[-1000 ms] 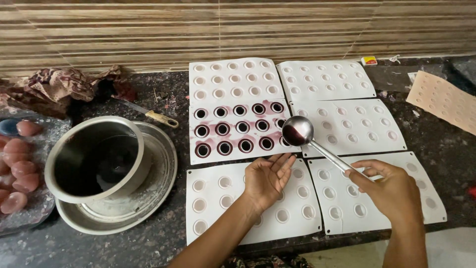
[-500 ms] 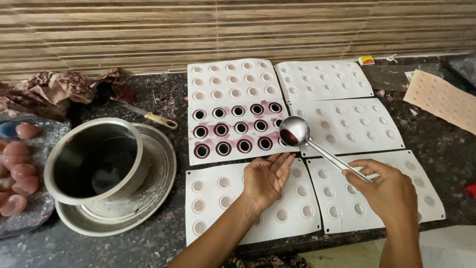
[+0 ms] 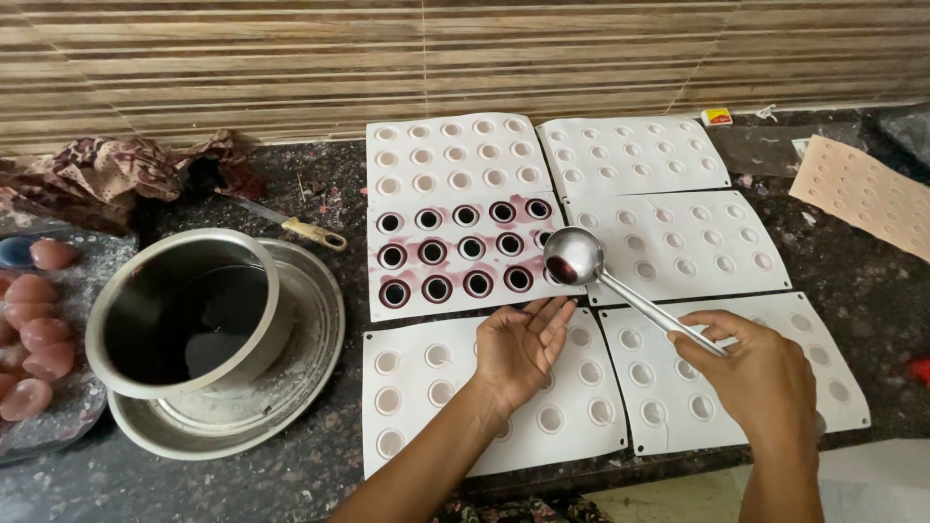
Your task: The recorder is pouring liquid wax into small molds using a ladle.
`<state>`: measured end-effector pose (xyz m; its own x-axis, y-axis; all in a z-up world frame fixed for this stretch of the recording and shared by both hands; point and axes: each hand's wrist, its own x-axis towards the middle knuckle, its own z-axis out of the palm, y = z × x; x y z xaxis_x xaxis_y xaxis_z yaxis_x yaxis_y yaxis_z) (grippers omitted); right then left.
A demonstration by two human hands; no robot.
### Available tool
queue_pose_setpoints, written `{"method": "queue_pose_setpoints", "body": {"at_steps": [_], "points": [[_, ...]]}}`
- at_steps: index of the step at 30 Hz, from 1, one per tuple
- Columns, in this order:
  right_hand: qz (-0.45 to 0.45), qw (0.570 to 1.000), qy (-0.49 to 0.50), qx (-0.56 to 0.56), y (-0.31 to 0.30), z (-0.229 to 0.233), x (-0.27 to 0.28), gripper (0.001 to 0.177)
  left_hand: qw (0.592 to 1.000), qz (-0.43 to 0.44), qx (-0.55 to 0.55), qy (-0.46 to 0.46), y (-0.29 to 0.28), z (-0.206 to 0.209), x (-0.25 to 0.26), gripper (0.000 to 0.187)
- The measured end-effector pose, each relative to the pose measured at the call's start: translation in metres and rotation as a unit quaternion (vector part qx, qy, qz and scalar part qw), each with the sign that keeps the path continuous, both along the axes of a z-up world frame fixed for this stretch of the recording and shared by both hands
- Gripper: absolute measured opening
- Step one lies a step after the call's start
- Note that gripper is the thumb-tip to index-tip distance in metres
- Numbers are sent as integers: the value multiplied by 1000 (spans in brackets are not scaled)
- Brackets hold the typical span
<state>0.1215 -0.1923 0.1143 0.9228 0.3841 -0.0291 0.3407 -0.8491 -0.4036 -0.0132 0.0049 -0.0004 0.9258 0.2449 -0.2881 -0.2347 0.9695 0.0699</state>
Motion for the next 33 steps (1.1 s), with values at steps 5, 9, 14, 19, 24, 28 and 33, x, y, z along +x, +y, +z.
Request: {"method": "queue_pose_setpoints", "body": {"at_steps": [5, 9, 14, 19, 24, 28, 33], "points": [[-16, 1000, 14, -12, 4, 7, -6, 30, 1000, 0, -3, -2, 0, 1, 0, 73], [-14, 1000, -1, -27, 5, 9, -9, 30, 1000, -2, -11, -11, 1, -3, 0, 73], [-25, 999, 1, -34, 7, 10, -16, 29, 1000, -1, -13, -14, 0, -2, 0, 74], [-27, 999, 9, -29, 9, 15, -24, 28, 1000, 1, -11, -12, 1, -1, 0, 74], [-5, 999, -41, -19, 4, 5, -26, 27, 1000, 5, -12, -5, 0, 1, -1, 73], [-37, 997, 11, -62, 8, 12, -31, 26, 1000, 6, -11, -10, 0, -2, 0, 71], [8, 998, -39, -45, 6, 7, -32, 23, 1000, 10, -18, -23, 1, -8, 2, 68]]}}
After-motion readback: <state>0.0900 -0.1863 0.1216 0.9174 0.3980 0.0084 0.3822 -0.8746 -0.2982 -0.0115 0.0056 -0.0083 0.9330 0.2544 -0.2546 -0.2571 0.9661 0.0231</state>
